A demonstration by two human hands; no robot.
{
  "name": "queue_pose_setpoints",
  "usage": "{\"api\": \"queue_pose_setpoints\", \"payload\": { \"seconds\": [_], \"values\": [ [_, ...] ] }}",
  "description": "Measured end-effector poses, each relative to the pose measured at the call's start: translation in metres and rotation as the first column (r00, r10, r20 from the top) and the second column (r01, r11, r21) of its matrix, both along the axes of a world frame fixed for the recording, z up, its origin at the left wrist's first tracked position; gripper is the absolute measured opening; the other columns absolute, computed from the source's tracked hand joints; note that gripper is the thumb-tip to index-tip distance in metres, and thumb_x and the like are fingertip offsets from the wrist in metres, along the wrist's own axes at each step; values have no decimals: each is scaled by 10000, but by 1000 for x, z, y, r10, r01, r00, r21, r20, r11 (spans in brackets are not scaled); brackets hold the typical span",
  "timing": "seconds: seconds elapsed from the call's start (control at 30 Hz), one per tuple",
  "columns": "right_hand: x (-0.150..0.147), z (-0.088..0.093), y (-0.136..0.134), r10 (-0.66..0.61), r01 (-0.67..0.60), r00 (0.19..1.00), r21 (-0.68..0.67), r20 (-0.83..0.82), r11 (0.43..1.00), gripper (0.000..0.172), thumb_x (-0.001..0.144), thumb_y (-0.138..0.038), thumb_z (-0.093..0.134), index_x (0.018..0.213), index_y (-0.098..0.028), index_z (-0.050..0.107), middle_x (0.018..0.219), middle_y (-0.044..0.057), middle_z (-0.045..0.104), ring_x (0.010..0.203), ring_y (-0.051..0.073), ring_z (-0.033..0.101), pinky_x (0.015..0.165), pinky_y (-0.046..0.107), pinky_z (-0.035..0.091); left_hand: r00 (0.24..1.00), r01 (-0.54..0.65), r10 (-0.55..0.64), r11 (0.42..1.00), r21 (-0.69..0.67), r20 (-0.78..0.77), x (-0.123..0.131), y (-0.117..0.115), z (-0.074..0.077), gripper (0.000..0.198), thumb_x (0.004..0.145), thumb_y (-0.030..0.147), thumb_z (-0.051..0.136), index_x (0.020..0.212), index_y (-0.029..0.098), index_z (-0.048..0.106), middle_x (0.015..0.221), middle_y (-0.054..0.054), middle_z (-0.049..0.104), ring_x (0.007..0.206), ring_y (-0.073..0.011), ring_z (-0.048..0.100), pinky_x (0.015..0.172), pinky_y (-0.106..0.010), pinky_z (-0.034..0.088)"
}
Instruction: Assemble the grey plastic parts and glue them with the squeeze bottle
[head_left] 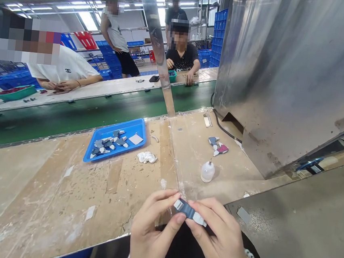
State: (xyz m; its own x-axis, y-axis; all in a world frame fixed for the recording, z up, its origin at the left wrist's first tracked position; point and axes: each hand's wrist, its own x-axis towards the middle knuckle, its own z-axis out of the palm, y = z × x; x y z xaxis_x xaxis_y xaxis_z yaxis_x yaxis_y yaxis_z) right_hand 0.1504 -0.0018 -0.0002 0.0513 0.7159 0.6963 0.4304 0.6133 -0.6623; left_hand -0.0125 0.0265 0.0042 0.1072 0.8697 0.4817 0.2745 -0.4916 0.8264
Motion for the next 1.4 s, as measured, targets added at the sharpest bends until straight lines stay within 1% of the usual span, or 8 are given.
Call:
{"api": "queue_pose_setpoints", "payload": {
  "seconds": [0.23,0.4,0.63,0.8,0.9,1.17,1.3,1.4],
  "values": [
    [-10,-22,11,-18,18,999,-4,50,1000,228,976,-152,573,1182,-120,666,957,111,714,844,165,728,749,225,608,999,-45,47,995,-85,16,-7,9,-5,192,852,239,753,1035,296,770,990,-23,765,936,-176,745,777,-203,638],
    [-13,-29,17,13,-13,1000,-16,-2,1000,236,995,-246,578,1190,-138,656,1138,139,725,1048,179,728,953,218,587,999,-33,32,997,-73,-15,-5,9,-9,208,882,198,710,1049,311,762,999,0,780,891,-165,763,713,-178,644],
    [-16,-28,24,-57,57,998,16,-6,998,222,1034,-231,499,1175,-136,642,1032,121,767,993,154,746,917,194,597,978,-166,183,972,164,-96,11,5,-20,303,882,78,671,1123,252,721,1000,-14,764,920,-144,734,813,-198,614],
    [-12,-20,25,-74,74,997,-11,28,997,228,1041,-275,489,1122,-139,653,957,112,771,905,162,760,834,203,623,981,-152,180,943,296,-67,19,5,-23,374,840,-20,668,1134,208,711,988,-32,754,933,-162,721,840,-254,598],
    [-9,-20,26,-53,51,996,22,70,998,237,1042,-246,482,1122,-106,655,955,134,766,919,171,758,856,213,618,986,-119,145,959,259,-81,17,6,-21,372,845,-13,669,1138,211,710,999,-30,756,931,-156,723,841,-246,599],
    [-4,-27,24,-65,62,994,45,90,997,223,1028,-192,503,1149,-73,649,992,155,755,982,171,743,916,211,598,991,-32,31,1000,-2,-127,7,8,-16,329,884,124,692,1170,285,712,1056,-16,779,947,-150,756,791,-173,626],
    [-7,-34,23,-40,42,997,-21,73,999,226,1027,-211,510,1178,-103,639,1047,139,754,1015,166,736,926,217,601,995,48,-54,996,-72,-86,3,11,-15,303,891,158,691,1160,294,721,1062,-20,781,936,-169,766,751,-190,647],
    [-6,-41,22,16,-7,995,-97,97,995,281,1017,-270,545,1246,-126,622,1128,135,745,1071,188,726,944,255,609,993,15,-26,995,-96,-115,-2,17,-19,214,918,175,666,1092,280,734,998,-12,786,853,-162,773,701,-202,653]
  ]
}}
